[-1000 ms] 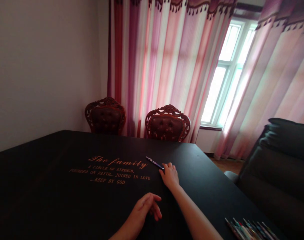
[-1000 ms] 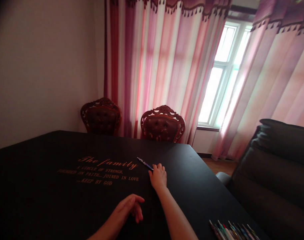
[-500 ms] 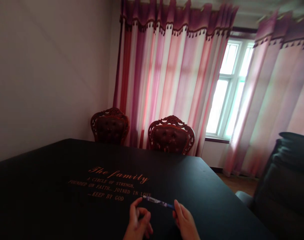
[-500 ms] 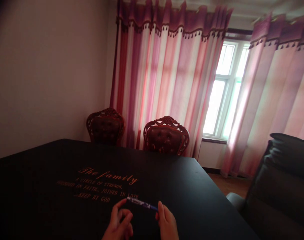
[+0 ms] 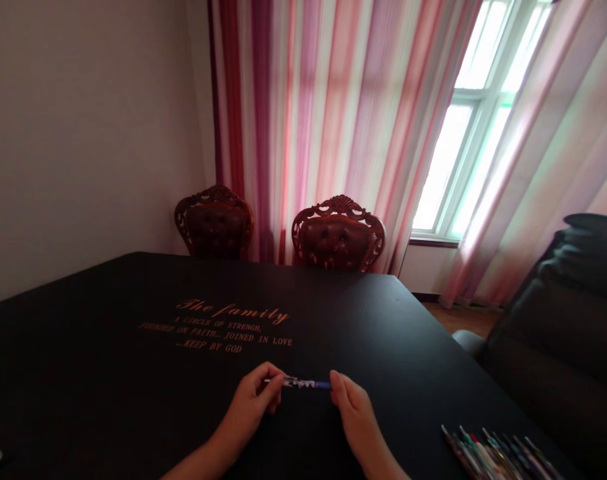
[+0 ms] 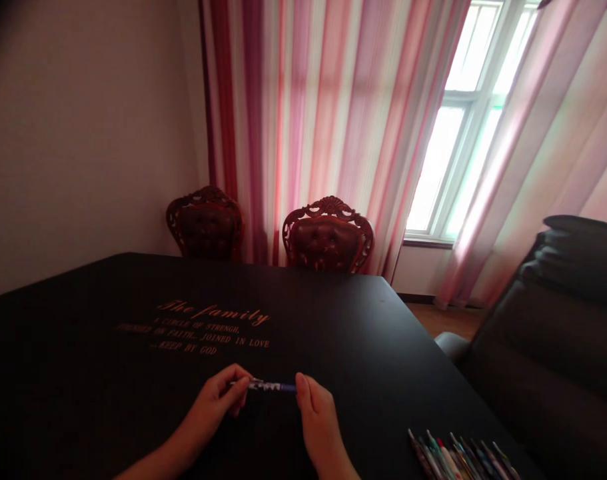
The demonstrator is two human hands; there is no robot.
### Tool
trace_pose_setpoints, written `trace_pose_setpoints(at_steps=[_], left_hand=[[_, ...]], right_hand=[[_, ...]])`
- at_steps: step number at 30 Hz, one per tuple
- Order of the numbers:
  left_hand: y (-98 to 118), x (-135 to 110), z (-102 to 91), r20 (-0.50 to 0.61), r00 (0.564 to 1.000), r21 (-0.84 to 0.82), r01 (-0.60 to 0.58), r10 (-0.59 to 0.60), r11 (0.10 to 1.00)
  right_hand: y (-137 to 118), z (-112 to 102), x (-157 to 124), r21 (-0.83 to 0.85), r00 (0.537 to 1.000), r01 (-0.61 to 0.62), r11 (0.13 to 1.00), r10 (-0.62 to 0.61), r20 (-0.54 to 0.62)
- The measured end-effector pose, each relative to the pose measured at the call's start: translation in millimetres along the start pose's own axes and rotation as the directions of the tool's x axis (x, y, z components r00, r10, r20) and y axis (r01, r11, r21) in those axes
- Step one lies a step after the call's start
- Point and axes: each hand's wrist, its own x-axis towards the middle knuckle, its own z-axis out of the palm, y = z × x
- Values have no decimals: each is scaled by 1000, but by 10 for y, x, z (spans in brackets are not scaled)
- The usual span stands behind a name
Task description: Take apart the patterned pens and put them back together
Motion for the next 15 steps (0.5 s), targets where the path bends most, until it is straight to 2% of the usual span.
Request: trace_pose_setpoints(at_steps=[5,10,15], left_hand=[[-20,16,-16,-39,998,-61,50,-52,997],[-34,19,-46,-89,994,-134,51,-64,990],[-53,29,-66,-54,994,-167,89,-99,982]], right_hand=[[-149,-49,-34,-49,995,78,996,-74,68],[-132,-63,-15,8,998,17,1000,-18,64],[-133,-76,-15,-12,994,23,1000,-21,105]])
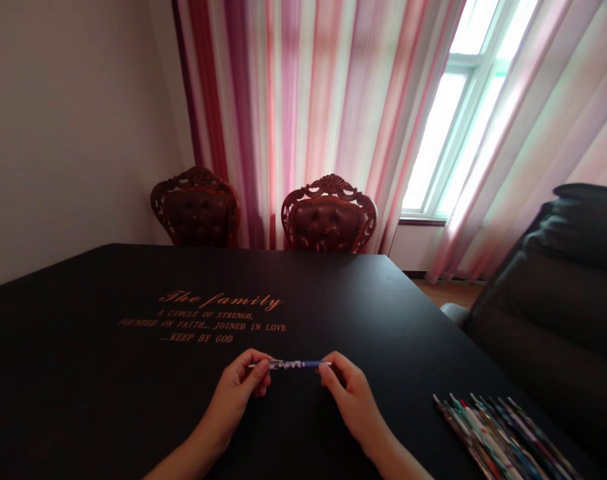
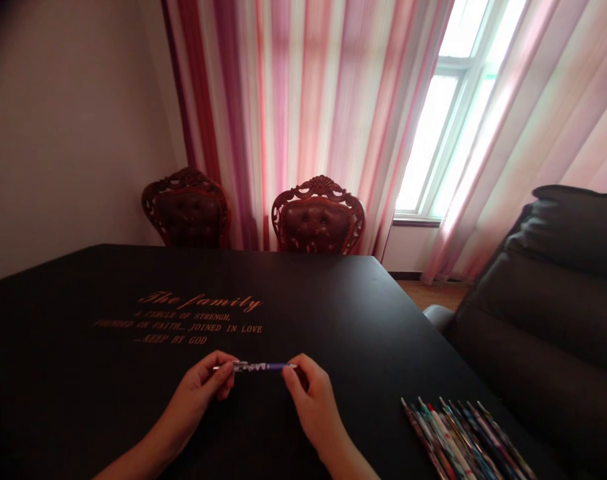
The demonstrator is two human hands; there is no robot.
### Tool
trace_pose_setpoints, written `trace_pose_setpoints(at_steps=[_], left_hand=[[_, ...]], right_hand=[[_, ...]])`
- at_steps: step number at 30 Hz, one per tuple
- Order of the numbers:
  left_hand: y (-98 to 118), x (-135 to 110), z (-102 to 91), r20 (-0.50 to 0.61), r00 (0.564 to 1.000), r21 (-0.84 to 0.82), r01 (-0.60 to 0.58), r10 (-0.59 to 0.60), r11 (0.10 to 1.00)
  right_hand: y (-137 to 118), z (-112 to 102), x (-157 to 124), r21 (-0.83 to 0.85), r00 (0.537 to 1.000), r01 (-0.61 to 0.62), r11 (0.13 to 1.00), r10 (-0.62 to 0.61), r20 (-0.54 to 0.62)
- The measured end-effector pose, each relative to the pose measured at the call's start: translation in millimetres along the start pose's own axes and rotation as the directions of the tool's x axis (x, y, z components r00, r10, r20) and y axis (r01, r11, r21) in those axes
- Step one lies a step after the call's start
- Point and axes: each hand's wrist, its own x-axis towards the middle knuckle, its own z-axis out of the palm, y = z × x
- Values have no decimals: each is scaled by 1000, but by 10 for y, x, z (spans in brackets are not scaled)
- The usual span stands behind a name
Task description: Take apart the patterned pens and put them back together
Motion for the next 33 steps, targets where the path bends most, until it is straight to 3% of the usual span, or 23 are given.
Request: trace_pose_setpoints(at_steps=[12,21,33], left_hand=[[-19,-9,-30,46,999,-11,7,-6,1000],[-24,-7,-54,77,997,-7,-16,16,1000],[-41,-6,-70,80,997,7,-18,17,1000]], right_hand=[[-33,-40,20,165,998,-53,985,49,28],[-33,-69,27,64,997,-57,996,53,62],[14,-109,53,63,988,-103,993,94,123]])
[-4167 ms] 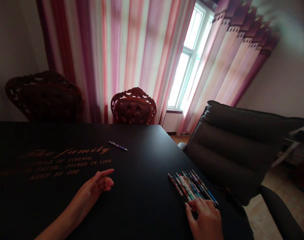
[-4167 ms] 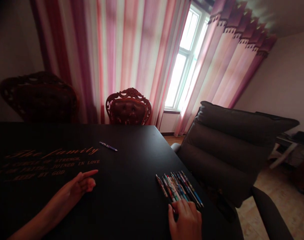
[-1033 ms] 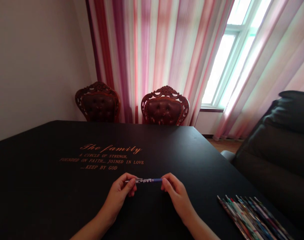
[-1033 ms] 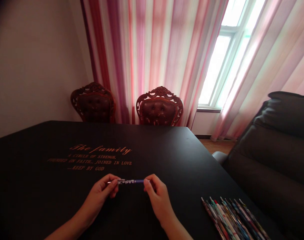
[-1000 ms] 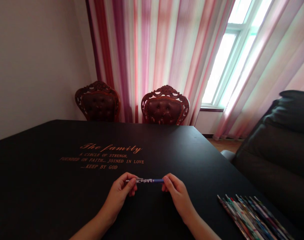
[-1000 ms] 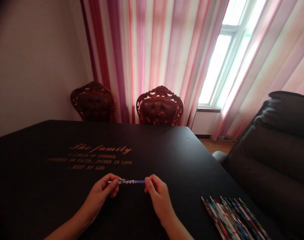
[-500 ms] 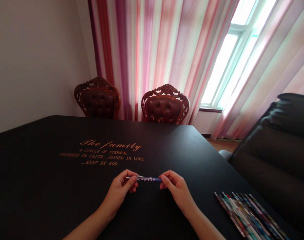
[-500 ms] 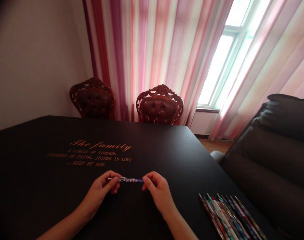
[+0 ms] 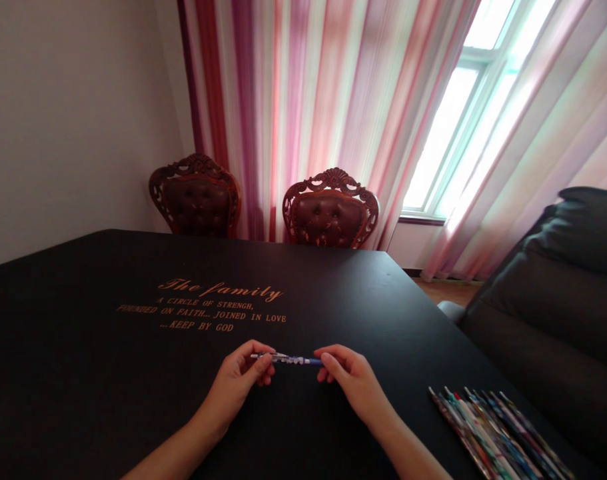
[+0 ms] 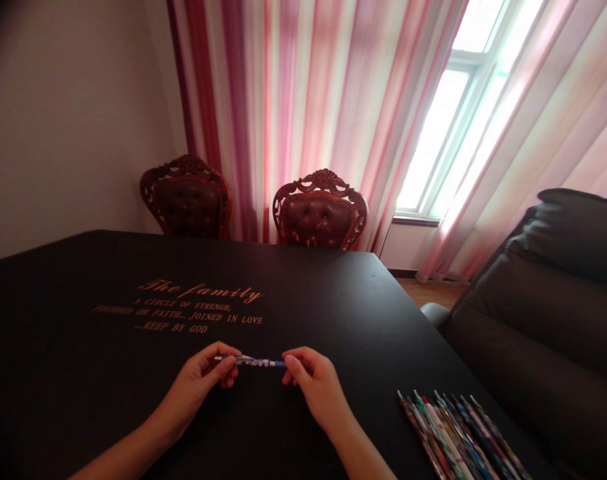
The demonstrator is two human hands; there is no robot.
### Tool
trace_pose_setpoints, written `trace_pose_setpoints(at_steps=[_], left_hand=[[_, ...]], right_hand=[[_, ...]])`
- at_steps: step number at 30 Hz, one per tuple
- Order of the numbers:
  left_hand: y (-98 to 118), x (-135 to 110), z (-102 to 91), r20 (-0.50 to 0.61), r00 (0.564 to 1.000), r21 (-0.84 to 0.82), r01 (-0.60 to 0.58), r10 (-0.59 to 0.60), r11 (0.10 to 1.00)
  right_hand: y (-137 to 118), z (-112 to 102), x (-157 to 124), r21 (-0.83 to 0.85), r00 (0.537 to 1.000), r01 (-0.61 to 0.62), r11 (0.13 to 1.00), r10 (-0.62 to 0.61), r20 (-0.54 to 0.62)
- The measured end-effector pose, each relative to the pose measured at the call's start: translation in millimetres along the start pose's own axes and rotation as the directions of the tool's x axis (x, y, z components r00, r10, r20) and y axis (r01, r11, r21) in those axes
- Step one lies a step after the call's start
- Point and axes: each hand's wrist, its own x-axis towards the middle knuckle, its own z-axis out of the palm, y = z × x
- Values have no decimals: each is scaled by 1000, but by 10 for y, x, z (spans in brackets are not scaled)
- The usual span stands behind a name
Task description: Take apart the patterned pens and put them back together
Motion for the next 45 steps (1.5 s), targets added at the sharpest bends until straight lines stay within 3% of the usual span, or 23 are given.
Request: trace_pose_setpoints(at_steps=[4,10,19,21,24,26,28,34,39,45], left_hand=[[-10,15,-18,-2,1000,1,2,-2,1000],[-20,17,-63,-17,1000,2,-4,4,1000],[13,101,-288,-129,985,176,-88,112,980],[36,85,-315,-92,982,313,-130,167,941],[96,20,-303,83,961,530,-267,264,805],[130,-16,-281,201,935,601,-354,293,717],[143,-22,-274,241,921,634,-389,307,668],[65,99,-381,118,943,778,-282,310,562],[20,126,-405,59,961,860,-187,270,476],[51,57,-336,95,948,879,-222,303,421]], right_hand=[[60,-20,19,-26,999,-3,1000,2,-40],[66,-89,34,108,998,-12,994,18,-59],[124,-289,75,113,981,6,994,16,-193],[135,-290,83,96,977,10,995,11,-212],[136,-267,81,74,978,10,997,5,-206],[131,-251,77,57,981,10,998,1,-192],[128,-243,75,47,982,12,999,-3,-191],[116,-231,66,47,982,23,999,-13,-189],[67,-126,26,81,994,35,996,-26,-104],[19,-23,-8,-22,995,85,996,-86,-42]])
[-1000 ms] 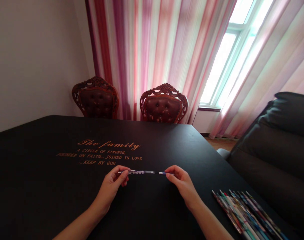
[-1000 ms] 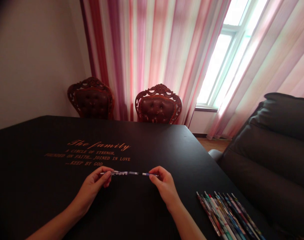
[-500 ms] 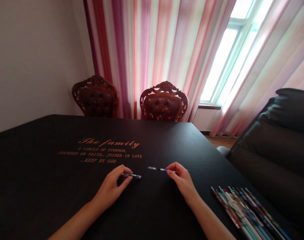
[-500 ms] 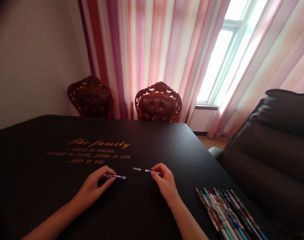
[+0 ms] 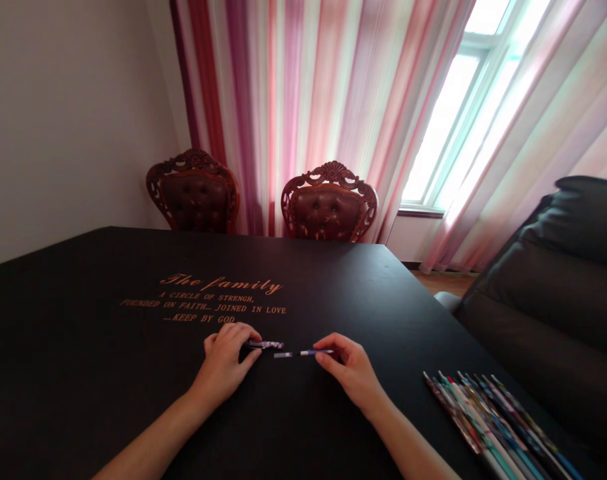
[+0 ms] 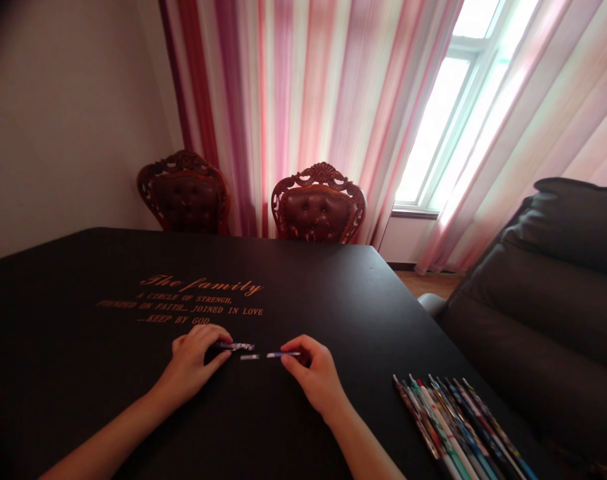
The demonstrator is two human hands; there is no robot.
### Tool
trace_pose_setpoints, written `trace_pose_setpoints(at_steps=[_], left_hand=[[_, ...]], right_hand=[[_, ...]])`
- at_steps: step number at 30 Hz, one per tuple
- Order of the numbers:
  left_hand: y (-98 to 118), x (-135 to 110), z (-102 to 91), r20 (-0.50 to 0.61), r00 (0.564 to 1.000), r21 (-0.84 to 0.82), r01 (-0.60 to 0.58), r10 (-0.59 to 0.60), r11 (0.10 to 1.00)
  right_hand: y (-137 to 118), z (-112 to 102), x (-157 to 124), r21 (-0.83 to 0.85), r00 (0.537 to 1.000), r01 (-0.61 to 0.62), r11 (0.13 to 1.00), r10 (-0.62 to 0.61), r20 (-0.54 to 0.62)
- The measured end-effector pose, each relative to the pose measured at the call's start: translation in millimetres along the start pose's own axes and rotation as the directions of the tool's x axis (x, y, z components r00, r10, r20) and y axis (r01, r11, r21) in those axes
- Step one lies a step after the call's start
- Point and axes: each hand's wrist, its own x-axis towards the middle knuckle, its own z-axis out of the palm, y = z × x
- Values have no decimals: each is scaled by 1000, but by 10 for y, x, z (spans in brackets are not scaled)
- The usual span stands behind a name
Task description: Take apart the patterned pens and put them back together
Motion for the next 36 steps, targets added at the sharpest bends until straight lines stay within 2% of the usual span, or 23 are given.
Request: trace_pose_setpoints(at_steps=[4,9,13,16,18,20,22,27,29,32,36], left_hand=[[96,-31,-36,3,994,-11,-107,107,994],[192,-72,-68,120,951,-12,-285,285,958],[190,-79,-67,112,945,-9,-307,306,952],[156,-70,-53,84,965,-5,-250,250,968],[131,-65,-36,74,973,1,-221,220,975],[109,-64,-14,63,975,5,-216,215,976],[95,-67,6,52,974,10,-220,219,975],[135,-85,-9,30,978,10,-206,206,978],[200,-101,-46,27,977,-17,-211,211,977],[329,-138,-99,79,966,-87,-241,248,967],[448,-181,-99,111,950,-148,-273,291,950]], right_hand=[[-7,36,-7,-17,1000,11,1000,-11,28],[-3,89,-18,-32,1000,8,999,-8,13],[-16,54,-18,-10,1000,10,1000,-10,13],[-8,-25,-1,104,993,-9,995,21,-116],[4,-80,12,169,967,-7,986,50,-250],[11,-114,20,199,941,-7,980,74,-330],[6,-113,15,209,951,-23,978,86,-298],[-44,27,-44,137,996,-6,991,18,-91],[-72,100,-76,76,999,16,997,-13,-47],[-126,184,-121,2,998,54,999,-54,7],[-192,229,-156,-41,994,96,995,-94,48]])
